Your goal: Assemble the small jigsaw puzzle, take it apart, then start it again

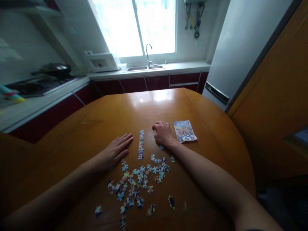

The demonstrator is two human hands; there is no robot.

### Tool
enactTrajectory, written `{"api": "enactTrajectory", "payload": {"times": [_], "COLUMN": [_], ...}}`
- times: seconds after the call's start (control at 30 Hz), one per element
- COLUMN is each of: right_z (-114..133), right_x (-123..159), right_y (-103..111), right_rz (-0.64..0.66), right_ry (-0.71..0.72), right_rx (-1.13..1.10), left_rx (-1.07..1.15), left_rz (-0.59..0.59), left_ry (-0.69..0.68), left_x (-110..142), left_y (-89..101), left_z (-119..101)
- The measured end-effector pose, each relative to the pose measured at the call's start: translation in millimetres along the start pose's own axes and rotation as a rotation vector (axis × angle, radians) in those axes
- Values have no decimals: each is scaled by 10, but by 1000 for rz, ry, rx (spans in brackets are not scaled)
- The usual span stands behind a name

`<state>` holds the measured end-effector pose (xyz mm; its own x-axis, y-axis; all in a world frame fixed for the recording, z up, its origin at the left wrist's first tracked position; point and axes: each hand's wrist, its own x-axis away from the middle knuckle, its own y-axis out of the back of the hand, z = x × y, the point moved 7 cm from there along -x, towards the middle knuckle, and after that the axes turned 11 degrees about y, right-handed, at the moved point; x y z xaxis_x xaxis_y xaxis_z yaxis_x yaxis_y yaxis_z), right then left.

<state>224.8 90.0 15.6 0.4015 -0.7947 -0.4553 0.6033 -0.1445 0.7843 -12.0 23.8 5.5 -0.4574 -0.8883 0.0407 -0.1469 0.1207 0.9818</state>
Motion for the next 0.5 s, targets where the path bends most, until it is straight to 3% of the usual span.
{"api": "enactTrajectory", "payload": {"times": [0.2,0.37,0.5], "right_z": [6,3,-2], "right_x": [16,15,16], "right_y": [-1,6,1], "right_rz": [0,-5,4], "right_ry": [-3,-3,-1], "right_rx": [-13,-6,-5], "left_rx": [-11,100,153], "left_rz": [54,-60,-55], "left_ry": [-56,18,-33], "left_x": [163,-203,-467], "left_y": [-4,214,213], "left_z": [-192,-115,-236]}}
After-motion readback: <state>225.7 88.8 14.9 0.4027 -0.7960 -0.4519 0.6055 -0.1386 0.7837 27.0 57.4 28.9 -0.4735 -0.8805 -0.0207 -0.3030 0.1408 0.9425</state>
